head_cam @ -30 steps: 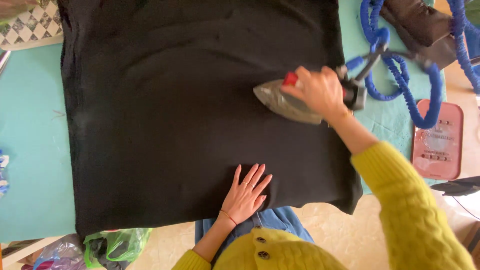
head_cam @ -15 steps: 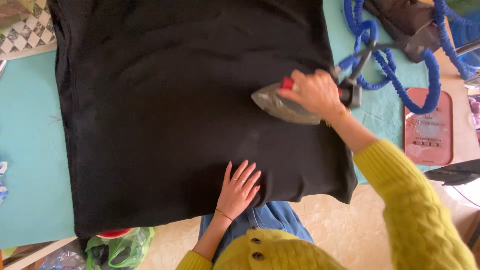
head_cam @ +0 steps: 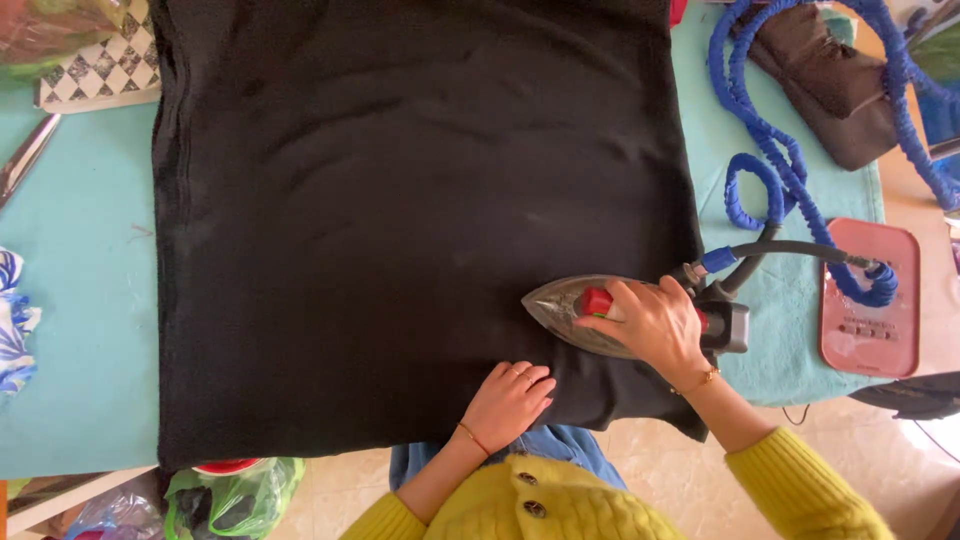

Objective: Ironing a piece of black fabric on a work table using a steam iron.

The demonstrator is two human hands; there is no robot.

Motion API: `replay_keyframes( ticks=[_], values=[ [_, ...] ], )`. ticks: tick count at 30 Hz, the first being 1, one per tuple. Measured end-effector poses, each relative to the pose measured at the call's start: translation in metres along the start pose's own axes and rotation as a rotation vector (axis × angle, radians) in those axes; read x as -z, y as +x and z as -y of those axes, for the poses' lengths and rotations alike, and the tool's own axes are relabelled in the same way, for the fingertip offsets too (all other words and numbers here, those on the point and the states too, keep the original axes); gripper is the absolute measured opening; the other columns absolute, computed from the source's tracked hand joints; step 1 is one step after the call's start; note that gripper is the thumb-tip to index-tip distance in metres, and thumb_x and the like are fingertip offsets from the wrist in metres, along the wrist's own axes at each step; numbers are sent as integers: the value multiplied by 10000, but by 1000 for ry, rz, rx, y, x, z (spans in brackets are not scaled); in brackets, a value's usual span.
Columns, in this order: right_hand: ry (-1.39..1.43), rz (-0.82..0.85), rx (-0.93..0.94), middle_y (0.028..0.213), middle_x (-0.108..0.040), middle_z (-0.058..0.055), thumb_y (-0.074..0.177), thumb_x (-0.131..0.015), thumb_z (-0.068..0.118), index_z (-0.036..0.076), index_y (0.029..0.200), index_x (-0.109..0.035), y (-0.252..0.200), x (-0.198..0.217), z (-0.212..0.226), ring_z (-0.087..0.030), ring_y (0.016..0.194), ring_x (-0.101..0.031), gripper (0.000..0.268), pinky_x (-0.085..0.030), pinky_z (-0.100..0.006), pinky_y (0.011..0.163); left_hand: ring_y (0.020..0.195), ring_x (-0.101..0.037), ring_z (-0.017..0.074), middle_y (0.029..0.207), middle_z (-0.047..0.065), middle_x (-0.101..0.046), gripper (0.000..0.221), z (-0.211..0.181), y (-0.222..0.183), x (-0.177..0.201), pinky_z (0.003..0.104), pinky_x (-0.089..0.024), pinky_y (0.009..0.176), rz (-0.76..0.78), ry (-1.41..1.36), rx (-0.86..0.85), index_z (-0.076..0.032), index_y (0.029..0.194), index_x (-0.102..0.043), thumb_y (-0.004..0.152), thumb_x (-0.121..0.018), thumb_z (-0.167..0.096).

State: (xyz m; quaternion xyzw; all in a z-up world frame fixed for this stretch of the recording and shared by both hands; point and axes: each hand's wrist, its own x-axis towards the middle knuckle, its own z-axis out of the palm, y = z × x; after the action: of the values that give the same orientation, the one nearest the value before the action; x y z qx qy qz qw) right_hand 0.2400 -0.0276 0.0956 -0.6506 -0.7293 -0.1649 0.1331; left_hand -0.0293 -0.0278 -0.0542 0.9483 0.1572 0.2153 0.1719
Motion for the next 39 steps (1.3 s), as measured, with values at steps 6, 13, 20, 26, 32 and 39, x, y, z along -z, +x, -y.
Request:
replay_keyframes(
  ticks=[6, 13, 20, 26, 32, 39],
  values=[
    [-122, -27, 29, 592, -568, 5, 842, -672, 730, 199, 904, -611, 43, -15, -22, -187, 503, -624, 538, -471, -356, 637, 1021, -588, 246, 985, 27, -595, 222, 0, 29, -13, 408, -463, 806, 9, 0, -56, -172, 1125, -643, 1042, -530, -344],
    [-234, -90, -5, 543, -585, 17, 888, -629, 787, 214, 839, -571, 120, -63, -73, -185, 505, -657, 578, -468, -344, 668, 1607, -224, 280, 1704, 116, -307, 724, -2, 121, 30, 570, -218, 1296, 72, 132, -121, -189, 1517, -473, 894, -708, -476],
    [-345, -84, -123, 578, -656, -2, 932, -574, 869, 234, 878, -589, 192, -121, -128, -201, 541, -691, 637, -434, -316, 698, 1626, -65, 192, 1751, 46, -144, 735, 5, 121, 14, 571, -37, 1317, 415, 218, -47, -311, 1610, -313, 993, -364, -708],
    [-359, 42, -241, 589, -650, -3, 1042, -561, 894, 184, 872, -503, 246, -140, -148, -259, 497, -645, 733, -412, -376, 633, 1609, -186, 196, 1738, 7, -204, 867, 6, 115, 3, 576, -125, 1293, 236, 315, -63, -328, 1628, -293, 913, -448, -793],
    [-217, 129, -283, 598, -645, -42, 1121, -578, 776, 148, 837, -509, 257, -150, -161, -304, 524, -629, 692, -422, -406, 598, 1531, -320, 224, 1654, 54, -385, 830, 2, 119, 12, 628, -220, 1270, 177, 275, -88, -254, 1521, -495, 854, -605, -737],
    [-278, 70, -148, 588, -635, -54, 1057, -581, 758, 166, 872, -555, 197, -118, -124, -350, 553, -665, 621, -509, -431, 545, 1009, -603, 200, 1139, 34, -690, 336, 5, 123, 25, 367, -460, 884, 13, 59, -171, -141, 997, -670, 840, -864, -366]
  ],
)
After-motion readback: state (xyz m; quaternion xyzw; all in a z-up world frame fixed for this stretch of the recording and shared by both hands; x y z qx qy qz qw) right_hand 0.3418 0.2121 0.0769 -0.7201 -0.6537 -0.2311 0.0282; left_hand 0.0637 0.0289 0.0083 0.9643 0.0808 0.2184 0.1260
